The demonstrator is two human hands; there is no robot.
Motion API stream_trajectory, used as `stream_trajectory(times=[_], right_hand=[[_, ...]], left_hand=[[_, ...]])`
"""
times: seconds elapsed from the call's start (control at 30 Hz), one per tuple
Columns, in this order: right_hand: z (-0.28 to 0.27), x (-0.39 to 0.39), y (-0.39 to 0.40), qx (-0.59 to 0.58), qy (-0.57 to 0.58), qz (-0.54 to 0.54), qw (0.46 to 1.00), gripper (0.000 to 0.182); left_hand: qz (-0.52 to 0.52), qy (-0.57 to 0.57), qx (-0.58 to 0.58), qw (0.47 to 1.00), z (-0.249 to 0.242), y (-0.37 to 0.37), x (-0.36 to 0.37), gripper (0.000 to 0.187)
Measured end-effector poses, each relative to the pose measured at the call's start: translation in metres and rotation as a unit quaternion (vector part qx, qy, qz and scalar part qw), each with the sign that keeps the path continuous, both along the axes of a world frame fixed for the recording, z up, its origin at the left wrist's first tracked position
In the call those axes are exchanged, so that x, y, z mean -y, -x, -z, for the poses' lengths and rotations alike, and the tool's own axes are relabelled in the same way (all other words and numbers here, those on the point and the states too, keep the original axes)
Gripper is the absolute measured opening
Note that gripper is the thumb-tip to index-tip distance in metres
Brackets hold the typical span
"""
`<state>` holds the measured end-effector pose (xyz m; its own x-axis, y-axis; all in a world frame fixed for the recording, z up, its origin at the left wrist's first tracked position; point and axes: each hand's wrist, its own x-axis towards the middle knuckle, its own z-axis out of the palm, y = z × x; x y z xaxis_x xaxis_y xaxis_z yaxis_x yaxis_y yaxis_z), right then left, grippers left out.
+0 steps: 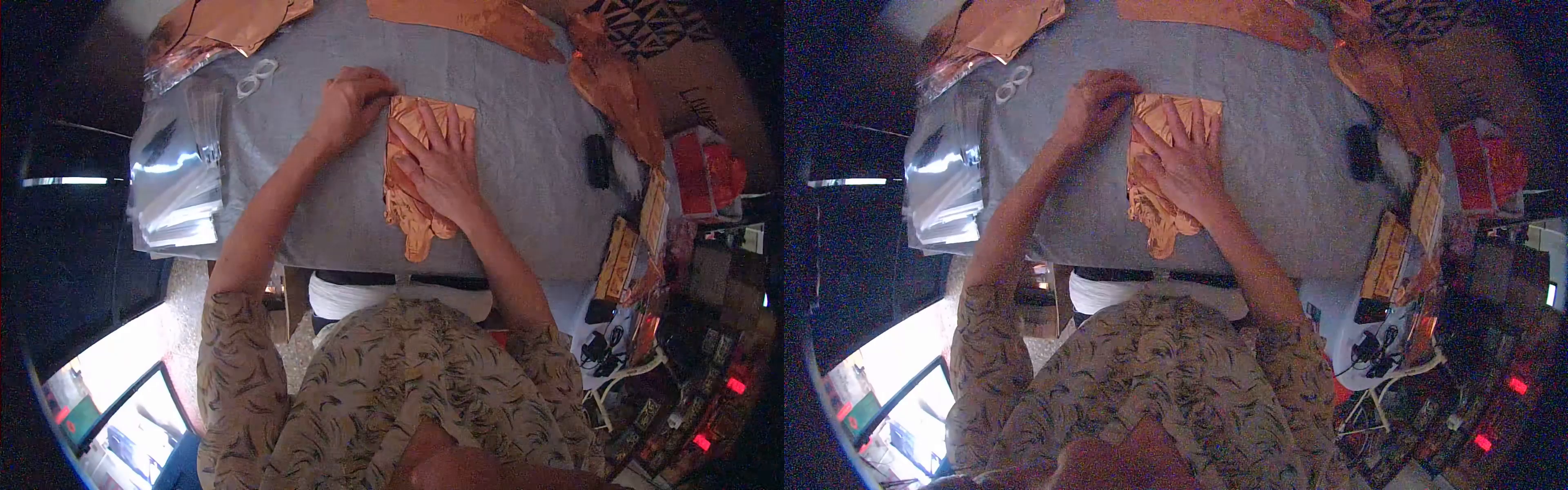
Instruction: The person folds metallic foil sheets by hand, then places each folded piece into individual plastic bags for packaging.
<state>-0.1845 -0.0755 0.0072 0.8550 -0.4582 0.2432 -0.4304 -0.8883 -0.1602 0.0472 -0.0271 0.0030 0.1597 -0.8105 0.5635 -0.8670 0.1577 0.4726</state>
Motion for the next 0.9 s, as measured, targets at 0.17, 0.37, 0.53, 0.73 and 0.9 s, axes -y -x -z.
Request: stream_trajectory(times=[0.17, 0.37, 0.53, 0.73, 0.9], right_hand=[[-0.001, 0.001, 0.003, 0.006, -0.013, -0.003, 1.0, 0.053], [0.002, 0.002, 0.002, 0.0, -0.012, 0.002, 1.0, 0.052], [0.002, 0.003, 0.002, -0.001, -0.014, -0.005, 1.0, 0.052], [-0.001, 0.001, 0.002, 0.007, -0.027, -0.002, 1.0, 0.052], [0.0, 0.001, 0.003, 0.005, -0.019, -0.006, 1.0, 0.054]], left_hand=[[0.008, -0.051, -0.072, 0.996, -0.002, -0.001, 0.008, 0.022], [-0.012, -0.073, -0.059, 0.996, 0.007, -0.007, 0.017, 0.019], [0.014, -0.082, -0.145, 0.986, 0.007, -0.008, 0.019, 0.019], [0.001, -0.069, -0.172, 0.983, 0.01, -0.006, 0.015, 0.024], [-0.045, -0.006, -0.036, 0.998, 0.001, 0.01, 0.011, 0.031]])
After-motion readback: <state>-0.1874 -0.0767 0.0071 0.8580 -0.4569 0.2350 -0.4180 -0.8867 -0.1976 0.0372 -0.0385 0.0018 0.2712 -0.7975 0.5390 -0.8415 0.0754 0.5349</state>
